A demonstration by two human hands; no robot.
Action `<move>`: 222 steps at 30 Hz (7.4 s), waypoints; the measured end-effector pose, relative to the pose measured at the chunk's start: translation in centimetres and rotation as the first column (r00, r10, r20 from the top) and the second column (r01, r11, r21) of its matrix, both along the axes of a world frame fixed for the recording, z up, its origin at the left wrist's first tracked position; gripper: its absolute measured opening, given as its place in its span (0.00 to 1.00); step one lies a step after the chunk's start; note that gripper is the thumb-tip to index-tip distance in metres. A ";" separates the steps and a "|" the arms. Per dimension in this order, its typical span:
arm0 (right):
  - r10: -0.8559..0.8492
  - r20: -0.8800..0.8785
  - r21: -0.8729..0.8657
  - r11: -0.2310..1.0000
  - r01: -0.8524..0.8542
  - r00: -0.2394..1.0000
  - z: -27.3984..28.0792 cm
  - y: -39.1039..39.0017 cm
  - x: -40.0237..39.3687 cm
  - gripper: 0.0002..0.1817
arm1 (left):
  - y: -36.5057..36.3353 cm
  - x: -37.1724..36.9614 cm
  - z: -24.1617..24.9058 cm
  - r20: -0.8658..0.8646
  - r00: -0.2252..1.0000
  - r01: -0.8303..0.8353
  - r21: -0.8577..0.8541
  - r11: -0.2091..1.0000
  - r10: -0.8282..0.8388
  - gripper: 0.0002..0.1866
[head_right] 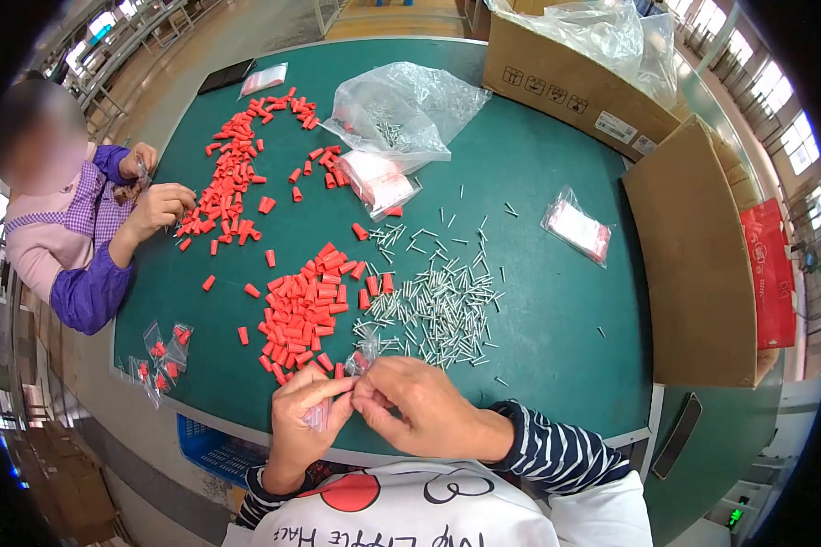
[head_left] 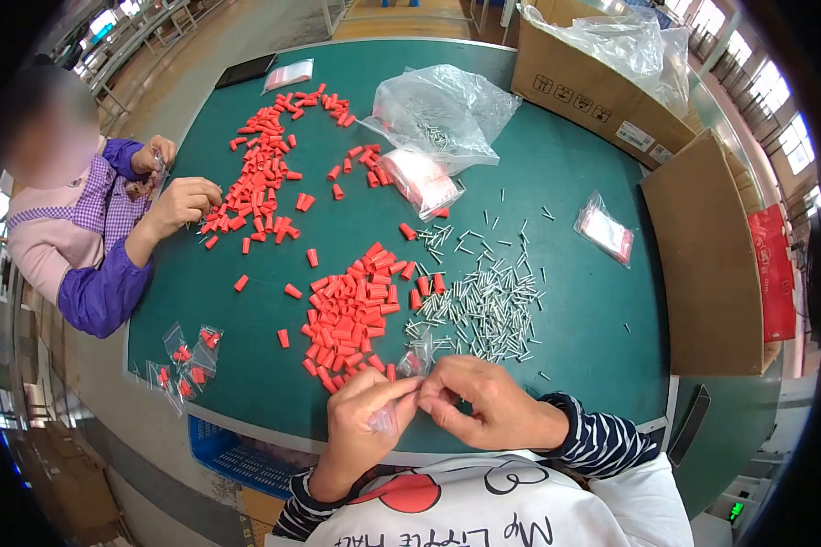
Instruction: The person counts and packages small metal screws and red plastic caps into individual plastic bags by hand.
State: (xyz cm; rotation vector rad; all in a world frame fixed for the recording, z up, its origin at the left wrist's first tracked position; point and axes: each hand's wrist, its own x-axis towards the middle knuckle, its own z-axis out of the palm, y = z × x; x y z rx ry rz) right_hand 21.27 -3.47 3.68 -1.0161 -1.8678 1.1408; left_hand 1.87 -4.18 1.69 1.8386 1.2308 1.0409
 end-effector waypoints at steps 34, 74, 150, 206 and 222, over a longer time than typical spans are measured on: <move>-0.241 -0.153 -0.370 0.913 0.171 0.958 -0.9 -1.2 2.4 0.08 | 0.9 0.9 1.4 0.338 0.934 0.271 -0.454 0.849 -0.117 0.06; -0.171 0.422 0.412 0.911 -0.020 0.890 -0.2 -3.5 2.0 0.17 | -0.3 2.4 1.9 -0.150 0.984 0.114 0.115 0.987 -0.096 0.09; 0.031 0.298 0.283 0.952 -0.120 0.954 -0.8 3.7 -0.3 0.12 | -1.9 -2.0 -1.2 -0.003 1.000 -0.028 0.181 0.983 0.029 0.23; 0.060 -0.183 0.055 0.997 -0.050 0.981 0.6 0.9 -1.2 0.04 | -1.6 -1.1 0.8 0.275 0.953 -0.143 0.045 0.989 0.125 0.08; 0.004 -0.099 0.047 0.999 0.001 0.995 0.6 1.0 -0.8 0.02 | -1.5 -1.4 1.0 0.184 0.975 -0.131 0.020 0.991 0.126 0.05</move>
